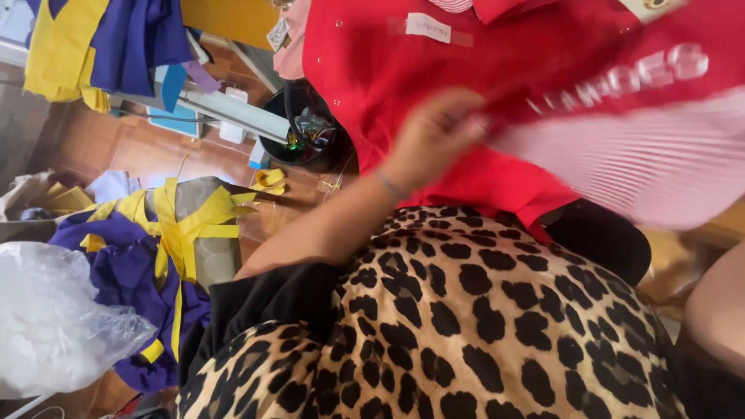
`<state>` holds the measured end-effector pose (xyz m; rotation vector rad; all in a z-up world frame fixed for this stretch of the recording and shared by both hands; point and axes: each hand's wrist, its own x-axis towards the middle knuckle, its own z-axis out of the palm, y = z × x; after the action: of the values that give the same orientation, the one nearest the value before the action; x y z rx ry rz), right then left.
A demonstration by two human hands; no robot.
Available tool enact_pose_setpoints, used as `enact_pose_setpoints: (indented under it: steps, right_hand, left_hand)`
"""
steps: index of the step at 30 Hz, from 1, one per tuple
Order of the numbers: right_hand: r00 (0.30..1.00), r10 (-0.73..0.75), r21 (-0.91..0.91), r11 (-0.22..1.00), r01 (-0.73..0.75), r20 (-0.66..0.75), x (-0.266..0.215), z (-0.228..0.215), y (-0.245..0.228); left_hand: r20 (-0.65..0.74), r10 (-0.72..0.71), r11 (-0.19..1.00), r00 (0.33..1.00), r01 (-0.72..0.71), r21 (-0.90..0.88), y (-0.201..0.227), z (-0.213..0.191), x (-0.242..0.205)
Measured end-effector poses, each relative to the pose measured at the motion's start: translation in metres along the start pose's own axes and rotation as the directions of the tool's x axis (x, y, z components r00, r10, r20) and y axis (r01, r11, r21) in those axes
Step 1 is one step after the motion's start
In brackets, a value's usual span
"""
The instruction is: Inspecting a red garment and attaching small white labels to it on a sewing table.
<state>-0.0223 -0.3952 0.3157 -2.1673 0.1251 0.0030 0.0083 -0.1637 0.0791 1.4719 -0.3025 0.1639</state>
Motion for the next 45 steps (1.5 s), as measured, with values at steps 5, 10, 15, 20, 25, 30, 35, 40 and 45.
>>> enact_pose_setpoints:
  steps: [5,10,15,20,25,30,35,40,45]
  right_hand:
    - [1.000,0.017,-0.044,0.999,-0.017,0.009,-0.007,0.022,0.038]
    - [0.933,0.024,-0.190,0.981,0.047,0.358,-0.009,0.071,0.100]
    - [0.943,-0.182,0.341,0.937,0.080,0.279,0.017,0.086,0.169]
    - [0.952,-0.294,-0.202,0.931,0.305,0.082,0.083,0.095,0.193]
    - [0.901,-0.431,-0.458,0.794,0.399,0.038,0.135,0.119,0.242]
    - [0.903,-0.429,-0.324,0.850,0.415,0.030,0.118,0.109,0.222]
    - [0.733,-0.675,-0.364,0.706,0.607,-0.088,0.070,0.068,0.202]
    - [0.967,-0.256,-0.648,0.739,0.182,-0.020,0.045,0.032,0.226]
    - [0.969,-0.243,-0.564,0.805,0.182,-0.034,0.060,0.040,0.272]
  left_hand:
    - [-0.187,0.142,0.990,0.972,-0.143,0.006,0.080,-0.083,-0.007]
    - [-0.057,0.018,0.911,0.998,0.007,0.412,0.070,-0.107,-0.051]
    - [-0.126,-0.032,0.909,0.992,0.081,0.409,-0.015,-0.126,-0.063]
    - [-0.156,0.192,0.734,0.969,-0.036,0.678,-0.016,-0.113,-0.008]
    - [-0.177,0.115,0.496,0.977,0.098,0.863,-0.048,-0.117,0.013]
    - [-0.136,0.125,0.519,0.983,0.052,0.853,-0.039,-0.124,0.017]
    - [-0.043,0.349,0.600,0.936,-0.188,0.777,0.028,-0.122,0.028]
    - [0.198,0.451,0.367,0.870,-0.383,0.848,0.020,-0.126,0.056]
    - [0.181,0.192,0.448,0.965,-0.250,0.858,0.001,-0.097,0.121]
